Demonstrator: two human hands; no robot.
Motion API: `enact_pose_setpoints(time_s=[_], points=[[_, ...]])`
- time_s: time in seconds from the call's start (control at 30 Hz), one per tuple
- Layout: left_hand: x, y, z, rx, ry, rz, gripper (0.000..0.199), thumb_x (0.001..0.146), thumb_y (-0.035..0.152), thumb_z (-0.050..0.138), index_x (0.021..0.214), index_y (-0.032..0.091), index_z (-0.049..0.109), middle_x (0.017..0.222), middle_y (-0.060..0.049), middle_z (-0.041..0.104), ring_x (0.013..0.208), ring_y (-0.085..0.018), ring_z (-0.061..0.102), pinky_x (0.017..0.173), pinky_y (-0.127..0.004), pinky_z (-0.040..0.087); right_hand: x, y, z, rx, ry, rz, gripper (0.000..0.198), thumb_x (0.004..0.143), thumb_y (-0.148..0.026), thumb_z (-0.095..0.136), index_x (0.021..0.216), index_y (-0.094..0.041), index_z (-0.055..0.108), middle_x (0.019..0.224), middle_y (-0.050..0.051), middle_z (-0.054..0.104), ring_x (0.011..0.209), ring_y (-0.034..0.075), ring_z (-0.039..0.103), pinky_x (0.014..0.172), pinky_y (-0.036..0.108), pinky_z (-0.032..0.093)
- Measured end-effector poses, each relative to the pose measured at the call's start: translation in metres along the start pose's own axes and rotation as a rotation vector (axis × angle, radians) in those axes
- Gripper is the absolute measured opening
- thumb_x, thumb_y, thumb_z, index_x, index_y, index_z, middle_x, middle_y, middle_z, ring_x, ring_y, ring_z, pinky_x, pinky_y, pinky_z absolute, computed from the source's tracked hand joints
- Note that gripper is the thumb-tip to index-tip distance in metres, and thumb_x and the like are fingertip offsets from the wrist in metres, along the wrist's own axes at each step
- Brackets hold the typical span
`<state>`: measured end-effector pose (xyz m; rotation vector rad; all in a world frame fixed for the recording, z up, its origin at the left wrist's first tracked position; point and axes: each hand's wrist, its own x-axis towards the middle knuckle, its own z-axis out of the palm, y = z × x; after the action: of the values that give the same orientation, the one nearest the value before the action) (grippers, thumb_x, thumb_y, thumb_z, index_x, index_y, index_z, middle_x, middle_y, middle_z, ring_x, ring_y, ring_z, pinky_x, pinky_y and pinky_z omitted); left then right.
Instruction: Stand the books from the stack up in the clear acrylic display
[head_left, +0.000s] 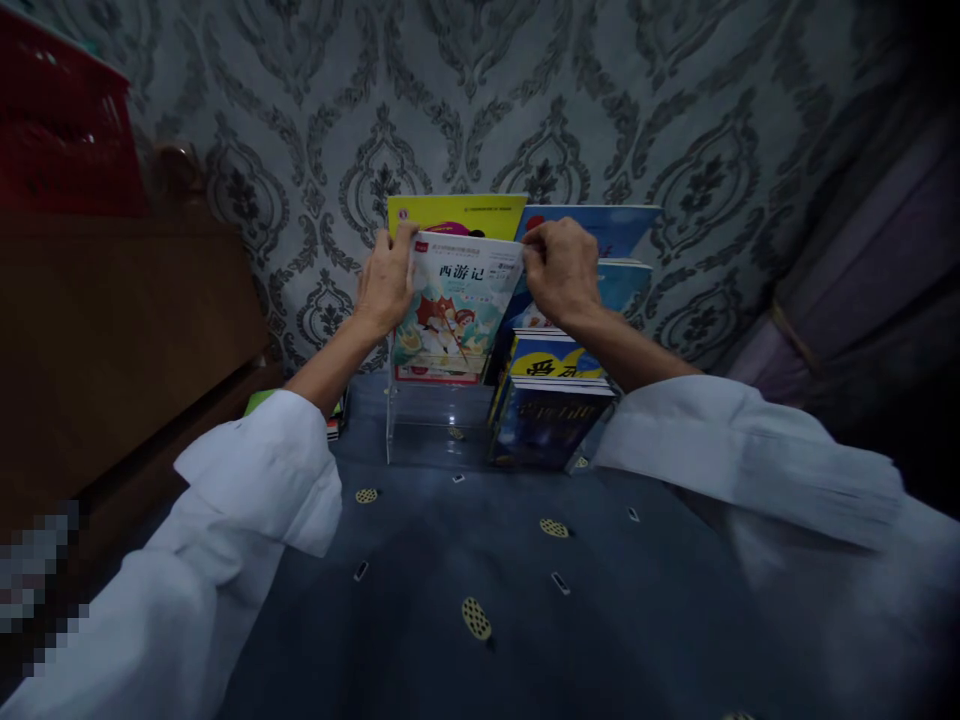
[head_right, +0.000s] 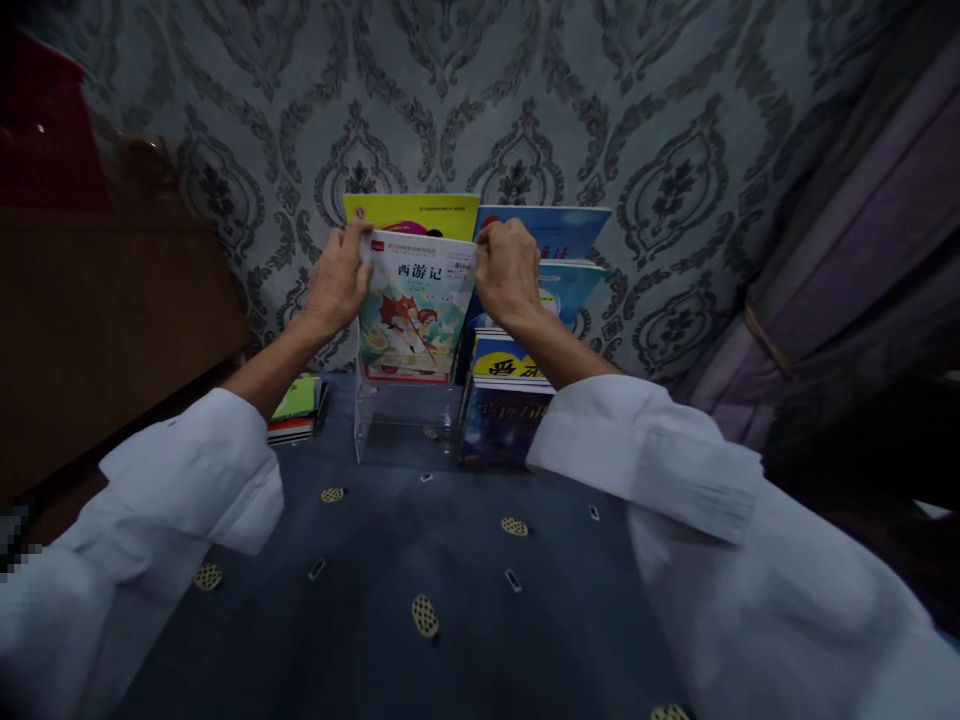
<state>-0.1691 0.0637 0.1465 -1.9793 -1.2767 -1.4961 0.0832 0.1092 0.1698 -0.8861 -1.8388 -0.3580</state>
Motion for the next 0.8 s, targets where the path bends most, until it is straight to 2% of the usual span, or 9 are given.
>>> enact_pose_setpoints(time_s=[0.07, 0.17, 0.33, 0.47, 0.63, 0.8], points=[[0.000, -0.007, -0.004, -0.005, 0.019, 0.000, 0.032, 0.099, 0.035, 0.053, 0.129, 0.027, 0.046, 0.127, -0.010, 0.052, 0.131, -0.033, 0.047, 0.112, -0.050, 0.035, 0.003, -0.010, -0.003, -0.011, -0.017, -0.026, 0.016, 0.093, -0.032, 0.051, 0.098, -0.023, 0.064, 0.104, 0.013, 0.065, 0.107, 0.034, 0.059, 0.096, 0.056, 0.046], [0.001, -0.013, -0.006, -0.026, 0.023, 0.017, 0.031, 0.099, 0.035, 0.054, 0.128, 0.028, 0.046, 0.125, -0.009, 0.054, 0.130, -0.031, 0.050, 0.112, -0.049, 0.035, 0.008, -0.016, -0.009, -0.027, -0.078, -0.028, 0.016, 0.090, -0.031, 0.055, 0.094, -0.021, 0.067, 0.095, 0.011, 0.070, 0.099, 0.032, 0.064, 0.092, 0.052, 0.049], [0.004, -0.008, 0.000, -0.042, -0.030, 0.054, 0.027, 0.099, 0.036, 0.052, 0.124, 0.027, 0.049, 0.123, -0.010, 0.056, 0.128, -0.029, 0.052, 0.111, -0.046, 0.037, 0.007, -0.002, -0.014, -0.015, -0.161, 0.054, 0.012, 0.079, -0.025, 0.061, 0.081, -0.017, 0.070, 0.075, 0.007, 0.071, 0.077, 0.028, 0.069, 0.077, 0.045, 0.054], [0.006, 0.000, 0.002, -0.034, -0.064, 0.040, 0.025, 0.099, 0.034, 0.051, 0.123, 0.025, 0.051, 0.121, -0.011, 0.059, 0.128, -0.031, 0.051, 0.111, -0.044, 0.038, 0.005, 0.006, -0.013, 0.001, -0.167, 0.127, 0.005, 0.074, -0.020, 0.065, 0.075, -0.018, 0.069, 0.069, 0.006, 0.070, 0.070, 0.026, 0.069, 0.073, 0.043, 0.055], [0.005, -0.001, 0.000, -0.057, -0.060, 0.013, 0.025, 0.099, 0.034, 0.051, 0.123, 0.027, 0.051, 0.119, -0.010, 0.060, 0.127, -0.030, 0.052, 0.109, -0.044, 0.039, 0.009, -0.001, -0.013, 0.025, -0.173, 0.179, 0.005, 0.075, -0.019, 0.065, 0.076, -0.017, 0.070, 0.069, 0.006, 0.070, 0.068, 0.025, 0.068, 0.072, 0.042, 0.055], [0.006, -0.007, 0.002, -0.060, -0.036, 0.030, 0.025, 0.098, 0.031, 0.053, 0.123, 0.028, 0.051, 0.115, -0.008, 0.062, 0.124, -0.028, 0.054, 0.109, -0.046, 0.039, 0.012, 0.000, -0.016, 0.115, -0.274, 0.222, 0.007, 0.077, -0.021, 0.069, 0.078, -0.014, 0.071, 0.055, 0.000, 0.060, 0.052, 0.017, 0.060, 0.060, 0.036, 0.052]])
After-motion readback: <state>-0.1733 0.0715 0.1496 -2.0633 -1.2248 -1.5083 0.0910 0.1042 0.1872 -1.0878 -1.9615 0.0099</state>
